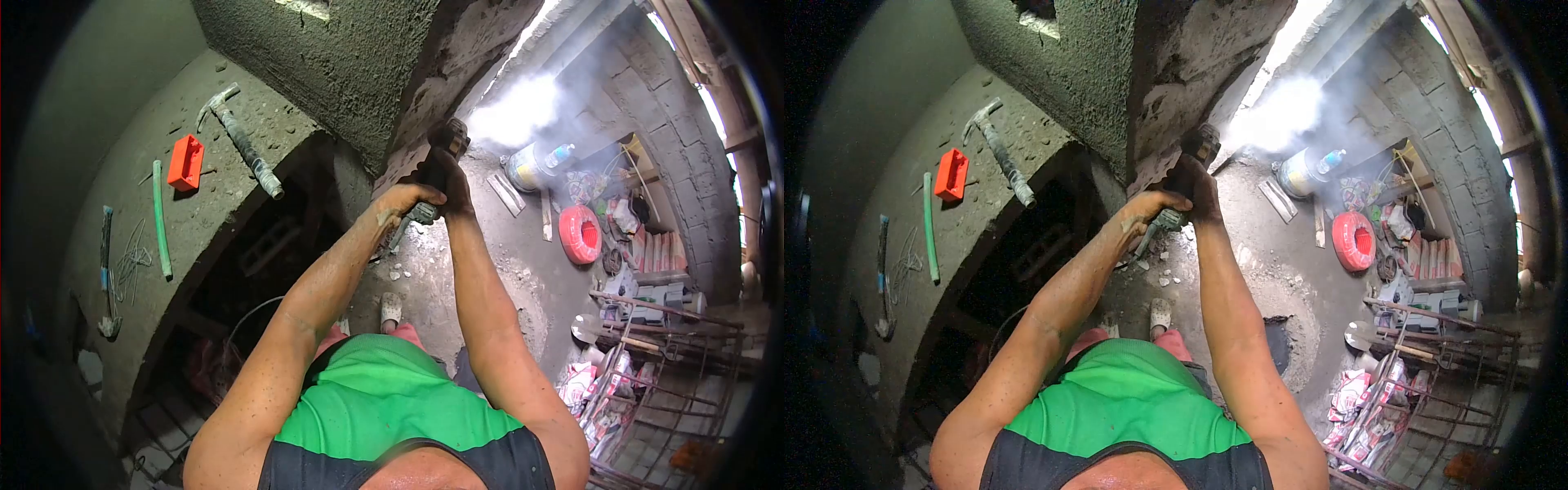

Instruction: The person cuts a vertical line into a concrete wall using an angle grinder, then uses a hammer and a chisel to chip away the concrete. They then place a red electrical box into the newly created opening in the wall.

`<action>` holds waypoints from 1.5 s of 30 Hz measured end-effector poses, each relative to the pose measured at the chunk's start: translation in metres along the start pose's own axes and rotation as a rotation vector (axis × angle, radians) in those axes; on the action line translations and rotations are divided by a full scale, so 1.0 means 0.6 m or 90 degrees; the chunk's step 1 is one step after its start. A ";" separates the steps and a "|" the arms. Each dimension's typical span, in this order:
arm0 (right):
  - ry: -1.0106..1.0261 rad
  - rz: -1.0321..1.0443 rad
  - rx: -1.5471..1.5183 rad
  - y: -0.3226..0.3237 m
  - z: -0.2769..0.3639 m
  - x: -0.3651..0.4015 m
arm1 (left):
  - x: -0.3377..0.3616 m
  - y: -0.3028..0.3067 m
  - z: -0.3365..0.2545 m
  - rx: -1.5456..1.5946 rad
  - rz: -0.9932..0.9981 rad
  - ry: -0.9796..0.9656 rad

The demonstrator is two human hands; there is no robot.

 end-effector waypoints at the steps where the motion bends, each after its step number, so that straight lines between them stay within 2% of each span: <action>1: 0.004 -0.003 0.005 -0.003 0.001 0.002 | -0.001 0.001 0.000 0.006 0.004 0.006; 9: 0.004 0.035 -0.008 -0.019 0.002 0.005 | 0.002 0.006 -0.001 0.009 -0.010 0.001; 12: 0.007 0.035 -0.016 -0.035 0.008 0.011 | 0.000 0.004 -0.001 0.012 -0.027 -0.041; 17: 0.007 0.032 -0.009 -0.009 -0.008 -0.011 | 0.022 0.000 -0.012 0.026 0.003 0.016; 27: 0.000 0.067 -0.050 -0.011 -0.007 -0.016 | 0.008 0.006 -0.005 0.013 -0.021 0.004; 33: 0.028 -0.011 0.035 0.004 -0.003 0.021 | 0.024 -0.011 0.016 -0.003 0.014 0.007; 35: 0.025 -0.088 0.045 0.007 0.001 0.048 | 0.031 -0.024 0.032 -0.003 0.021 0.010; 39: 0.031 -0.092 0.037 0.026 0.004 0.063 | 0.021 -0.034 0.047 -0.041 0.023 -0.010; 41: 0.038 -0.037 0.006 0.026 0.002 0.061 | 0.032 -0.040 0.044 -0.032 0.009 -0.029; 45: 0.035 -0.057 0.051 -0.004 0.007 0.075 | 0.042 -0.035 0.046 -0.007 0.004 -0.027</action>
Point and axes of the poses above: each hand's wrist, its own x-axis away from the middle knuckle, its own y-axis out of the back of the hand, z = x × y, the point moved 1 cm from there along -x, towards the middle knuckle, and after that the axes turned 15 degrees about y, right-handed, at the moved point
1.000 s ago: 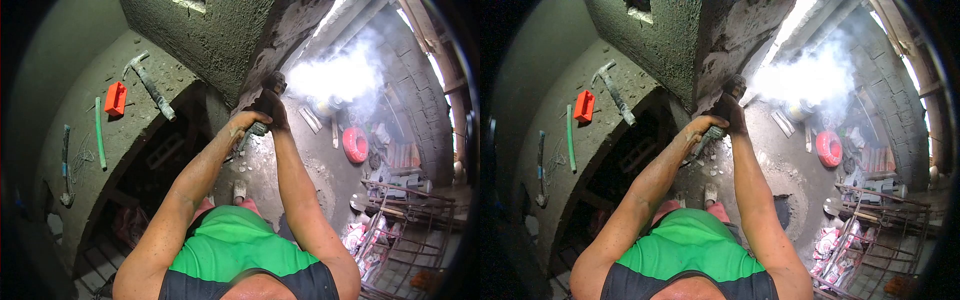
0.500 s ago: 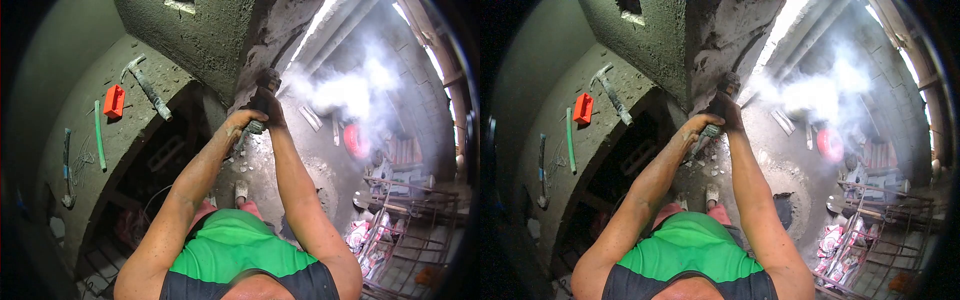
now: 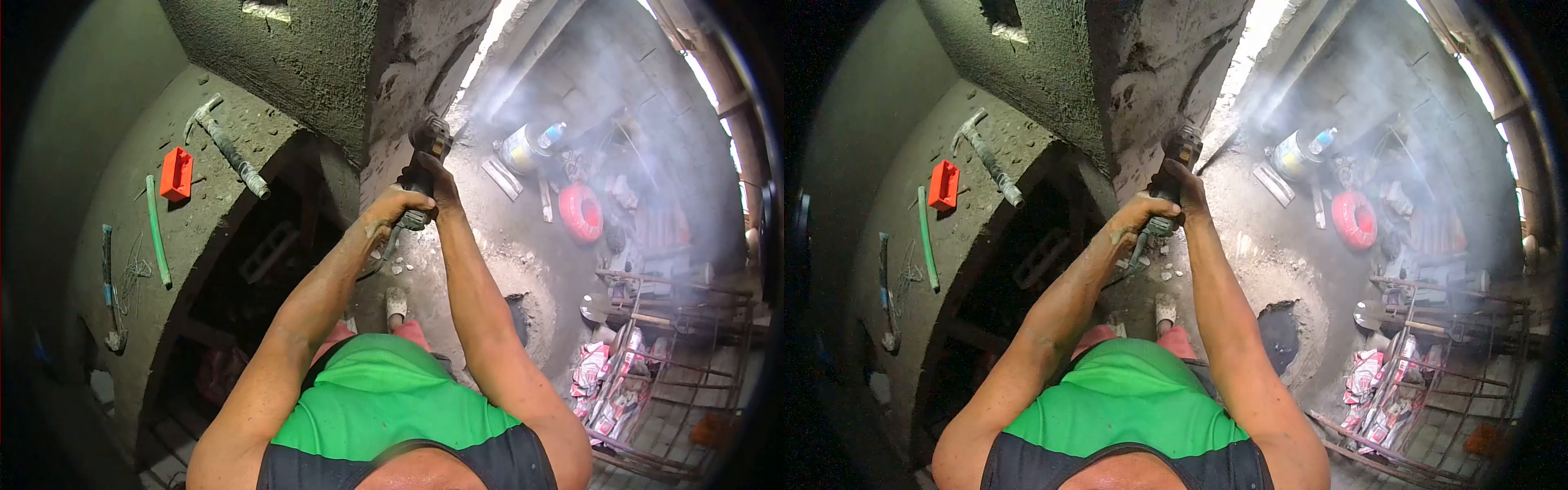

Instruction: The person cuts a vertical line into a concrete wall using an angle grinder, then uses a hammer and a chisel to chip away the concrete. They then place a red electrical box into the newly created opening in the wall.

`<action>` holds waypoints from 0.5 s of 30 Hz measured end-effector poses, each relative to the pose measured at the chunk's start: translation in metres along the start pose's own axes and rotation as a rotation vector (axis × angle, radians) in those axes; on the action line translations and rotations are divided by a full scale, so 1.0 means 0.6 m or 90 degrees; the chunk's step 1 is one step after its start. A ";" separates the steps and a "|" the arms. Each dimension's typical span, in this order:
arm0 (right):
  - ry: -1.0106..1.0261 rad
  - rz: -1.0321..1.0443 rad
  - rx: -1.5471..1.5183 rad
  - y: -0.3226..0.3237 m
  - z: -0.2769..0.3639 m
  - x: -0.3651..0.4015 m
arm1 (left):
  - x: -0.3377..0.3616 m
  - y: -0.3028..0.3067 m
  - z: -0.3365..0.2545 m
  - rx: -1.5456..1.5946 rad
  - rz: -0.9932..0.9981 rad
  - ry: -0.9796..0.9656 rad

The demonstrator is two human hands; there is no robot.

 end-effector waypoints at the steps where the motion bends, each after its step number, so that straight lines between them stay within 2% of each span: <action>1: 0.000 0.001 0.000 -0.004 0.000 0.000 | 0.003 0.002 -0.002 -0.012 -0.001 -0.010; 15: 0.000 0.002 0.047 -0.014 -0.009 -0.003 | 0.012 0.012 0.000 -0.015 -0.004 -0.041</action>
Point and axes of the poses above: each hand's wrist, its own x-axis away from the middle knuckle, its own y-axis out of the back of the hand, z = x × y, the point moved 1 cm from there along -x, towards the middle knuckle, and after that the axes turned 15 degrees about y, right-handed, at the moved point
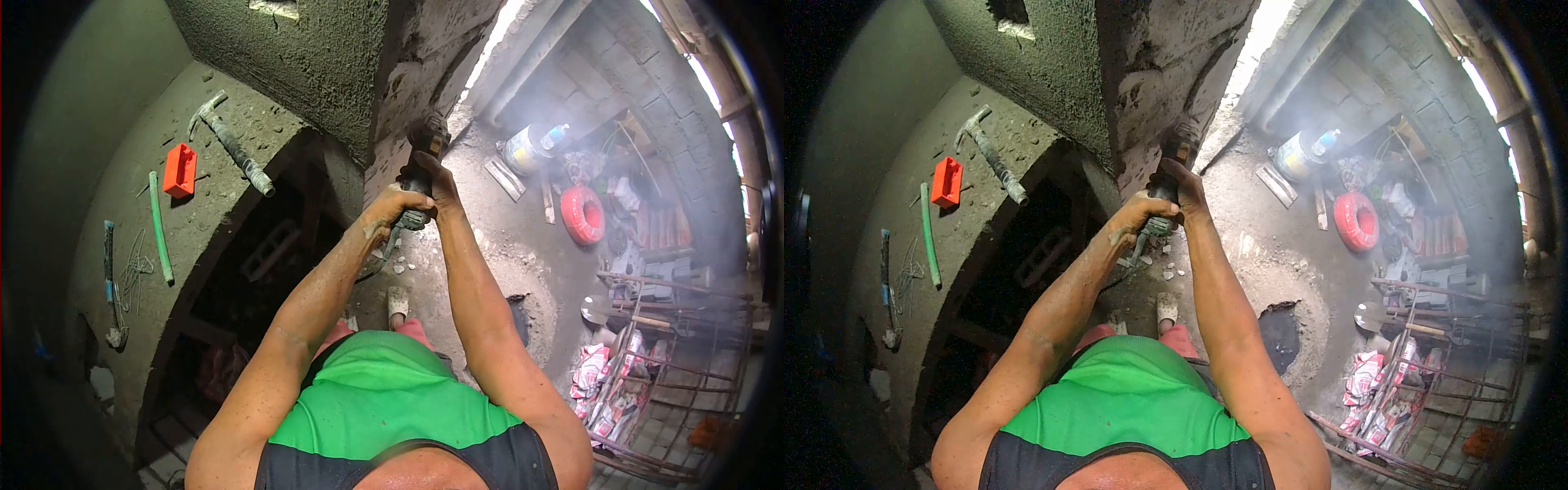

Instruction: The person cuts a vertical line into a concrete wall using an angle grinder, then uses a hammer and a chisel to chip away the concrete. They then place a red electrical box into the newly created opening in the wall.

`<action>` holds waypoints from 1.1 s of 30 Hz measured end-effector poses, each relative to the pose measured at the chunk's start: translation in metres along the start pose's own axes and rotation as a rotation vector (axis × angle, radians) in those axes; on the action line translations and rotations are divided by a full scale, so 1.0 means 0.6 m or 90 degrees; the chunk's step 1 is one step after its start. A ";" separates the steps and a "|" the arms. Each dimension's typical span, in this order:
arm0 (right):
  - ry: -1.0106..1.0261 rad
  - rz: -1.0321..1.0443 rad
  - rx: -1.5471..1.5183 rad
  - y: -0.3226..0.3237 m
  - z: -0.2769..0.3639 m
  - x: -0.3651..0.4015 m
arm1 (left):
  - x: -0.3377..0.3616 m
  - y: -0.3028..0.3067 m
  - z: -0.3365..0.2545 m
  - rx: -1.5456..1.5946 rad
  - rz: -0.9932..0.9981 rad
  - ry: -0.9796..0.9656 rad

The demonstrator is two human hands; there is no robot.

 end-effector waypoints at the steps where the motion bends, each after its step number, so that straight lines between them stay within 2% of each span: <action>1: -0.001 0.000 -0.001 -0.001 -0.001 0.001 | -0.001 0.002 0.002 0.003 0.001 -0.001; 33: 0.002 0.017 -0.030 -0.026 -0.026 -0.022 | 0.013 0.031 -0.021 -0.022 -0.011 -0.008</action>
Point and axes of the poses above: each hand's wrist, its own x-axis away from the middle knuckle, its own y-axis out of the back of the hand, z = x × y, the point moved 1 cm from there along -x, towards the middle knuckle, and after that the axes turned 15 degrees about y, right-handed, at the moved point
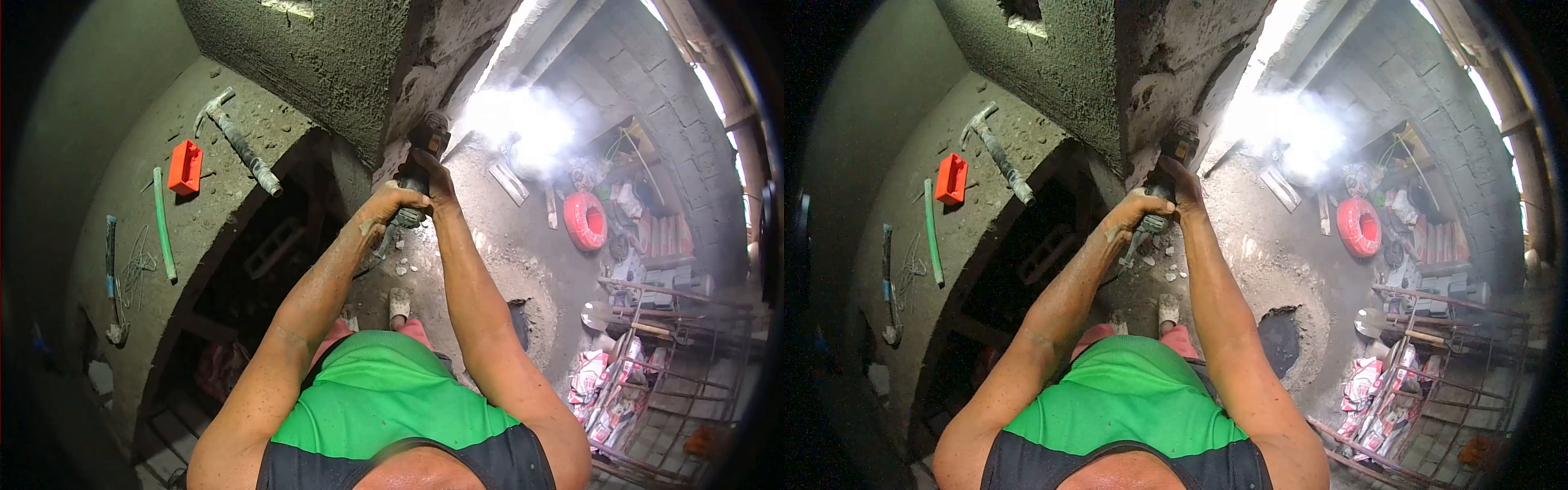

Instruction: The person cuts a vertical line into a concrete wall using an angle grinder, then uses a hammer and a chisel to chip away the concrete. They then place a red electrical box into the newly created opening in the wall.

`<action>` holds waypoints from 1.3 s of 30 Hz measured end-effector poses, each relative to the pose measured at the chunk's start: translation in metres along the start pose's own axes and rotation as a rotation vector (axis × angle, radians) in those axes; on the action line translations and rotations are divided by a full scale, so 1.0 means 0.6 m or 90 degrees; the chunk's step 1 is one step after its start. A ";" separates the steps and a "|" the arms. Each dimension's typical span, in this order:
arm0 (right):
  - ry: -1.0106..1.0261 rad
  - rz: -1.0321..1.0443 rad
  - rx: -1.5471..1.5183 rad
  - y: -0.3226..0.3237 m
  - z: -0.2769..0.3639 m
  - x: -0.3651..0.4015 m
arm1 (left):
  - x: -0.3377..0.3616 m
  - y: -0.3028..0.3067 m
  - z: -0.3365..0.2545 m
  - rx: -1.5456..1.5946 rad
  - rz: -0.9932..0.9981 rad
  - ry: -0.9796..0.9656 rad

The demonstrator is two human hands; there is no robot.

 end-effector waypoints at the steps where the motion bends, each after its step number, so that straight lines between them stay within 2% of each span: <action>1: 0.000 0.000 0.000 -0.001 -0.001 0.000 | -0.003 0.004 0.001 0.000 0.007 0.001; 8: 0.012 0.004 -0.006 -0.008 -0.011 0.003 | -0.005 0.021 0.004 -0.006 0.021 0.024; 14: 0.029 0.007 -0.023 -0.012 -0.016 0.007 | -0.006 0.025 0.004 -0.022 -0.001 -0.030; 19: 0.062 -0.001 -0.022 -0.012 -0.025 0.008 | 0.002 0.024 0.003 -0.028 -0.004 -0.028; 26: 0.065 -0.041 0.070 0.005 -0.011 0.039 | 0.024 -0.006 0.015 -0.015 0.001 0.007; 31: 0.068 -0.072 0.050 0.036 0.037 0.063 | -0.008 -0.048 0.027 -0.042 0.027 0.026; 35: 0.076 -0.052 0.007 0.057 0.070 0.039 | -0.038 -0.068 0.012 -0.095 0.016 0.025; 36: 0.076 -0.032 -0.001 0.054 0.081 0.035 | -0.027 -0.084 -0.004 -0.074 0.046 0.027; 39: 0.071 -0.020 0.000 0.030 0.120 0.039 | -0.029 -0.097 -0.025 -0.067 0.005 0.083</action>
Point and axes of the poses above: each hand's wrist, its own x-axis away from the middle knuckle, its own y-axis out of the back of the hand, z = x × y, the point moved 1 cm from there along -x, towards the middle knuckle, and after that the axes turned 15 degrees about y, right-handed, at the moved point
